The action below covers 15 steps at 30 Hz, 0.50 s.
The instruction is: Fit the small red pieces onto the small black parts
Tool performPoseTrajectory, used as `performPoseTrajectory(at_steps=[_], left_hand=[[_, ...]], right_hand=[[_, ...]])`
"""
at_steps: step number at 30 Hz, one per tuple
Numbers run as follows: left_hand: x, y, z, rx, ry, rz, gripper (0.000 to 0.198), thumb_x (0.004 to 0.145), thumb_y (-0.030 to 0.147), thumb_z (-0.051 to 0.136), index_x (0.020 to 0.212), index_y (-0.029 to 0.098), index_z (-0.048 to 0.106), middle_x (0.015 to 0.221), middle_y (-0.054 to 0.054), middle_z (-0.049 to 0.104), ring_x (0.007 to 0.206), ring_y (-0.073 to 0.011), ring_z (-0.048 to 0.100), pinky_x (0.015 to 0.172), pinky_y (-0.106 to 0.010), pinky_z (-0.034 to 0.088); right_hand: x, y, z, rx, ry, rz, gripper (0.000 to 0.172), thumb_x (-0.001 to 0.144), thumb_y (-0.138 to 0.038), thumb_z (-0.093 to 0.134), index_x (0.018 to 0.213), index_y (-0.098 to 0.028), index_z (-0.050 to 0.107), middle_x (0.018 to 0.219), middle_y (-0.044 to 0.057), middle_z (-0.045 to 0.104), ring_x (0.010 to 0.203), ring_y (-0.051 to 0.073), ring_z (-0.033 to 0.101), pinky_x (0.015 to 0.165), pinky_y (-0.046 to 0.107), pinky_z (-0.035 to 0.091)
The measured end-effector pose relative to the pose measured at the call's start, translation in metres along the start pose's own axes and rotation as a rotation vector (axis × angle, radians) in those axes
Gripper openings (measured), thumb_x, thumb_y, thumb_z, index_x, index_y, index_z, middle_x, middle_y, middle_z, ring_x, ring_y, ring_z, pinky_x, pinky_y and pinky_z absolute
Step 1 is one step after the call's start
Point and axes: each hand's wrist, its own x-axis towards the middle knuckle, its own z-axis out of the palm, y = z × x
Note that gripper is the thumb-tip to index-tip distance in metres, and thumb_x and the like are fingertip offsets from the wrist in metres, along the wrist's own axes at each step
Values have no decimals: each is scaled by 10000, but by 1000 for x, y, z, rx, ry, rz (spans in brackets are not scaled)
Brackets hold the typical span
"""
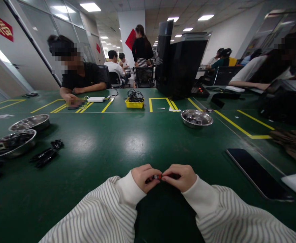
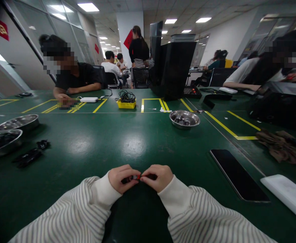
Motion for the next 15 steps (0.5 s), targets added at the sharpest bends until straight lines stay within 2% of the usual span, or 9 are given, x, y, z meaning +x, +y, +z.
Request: performPoseTrajectory(at_steps=[3, 6, 8, 11, 13, 15], left_hand=[[0, -17, -9, 142, 36, -3, 207, 756, 245, 504, 908, 165, 620, 680, -21, 577, 525, -77, 523, 479, -157, 418], [-2, -46, -29, 319, 96, -127, 214, 777, 285, 487, 910, 190, 625, 713, -21, 591, 587, -89, 550, 535, -168, 423], [-3, -69, -46, 422, 119, -292, 223, 782, 304, 474, 904, 195, 625, 760, -25, 602, 629, -96, 560, 580, -175, 422], [-6, -100, -78, 534, 107, -640, 240, 774, 297, 459, 934, 190, 602, 856, -32, 607, 676, -109, 562, 626, -183, 409], [-9, -114, -99, 568, 83, -896, 256, 769, 295, 440, 958, 188, 576, 888, -35, 603, 718, -136, 557, 642, -199, 396], [-15, -123, -119, 562, 80, -1077, 267, 773, 290, 401, 965, 180, 550, 864, -44, 597, 738, -169, 547, 632, -222, 384]], right_hand=[[1, -2, -2, -23, -16, 25, 263, 761, -353, 547, 650, -153, 675, 545, 37, 631, 432, 98, 530, 424, 191, 409], [0, -1, -2, -5, -38, 38, 308, 793, -380, 500, 663, -157, 669, 564, 38, 635, 464, 104, 543, 441, 195, 425], [-1, 0, -2, 5, -45, 38, 325, 805, -386, 480, 671, -156, 666, 567, 39, 635, 476, 108, 547, 444, 201, 428], [-1, 1, -2, -3, -51, 39, 324, 820, -361, 460, 676, -153, 662, 560, 39, 629, 477, 113, 544, 446, 207, 421], [-1, 1, -2, -13, -49, 41, 324, 826, -343, 444, 677, -154, 661, 559, 39, 628, 473, 112, 541, 443, 208, 412], [-1, 0, -3, -16, -45, 36, 334, 832, -335, 424, 679, -155, 660, 559, 38, 629, 464, 110, 536, 434, 207, 400]])
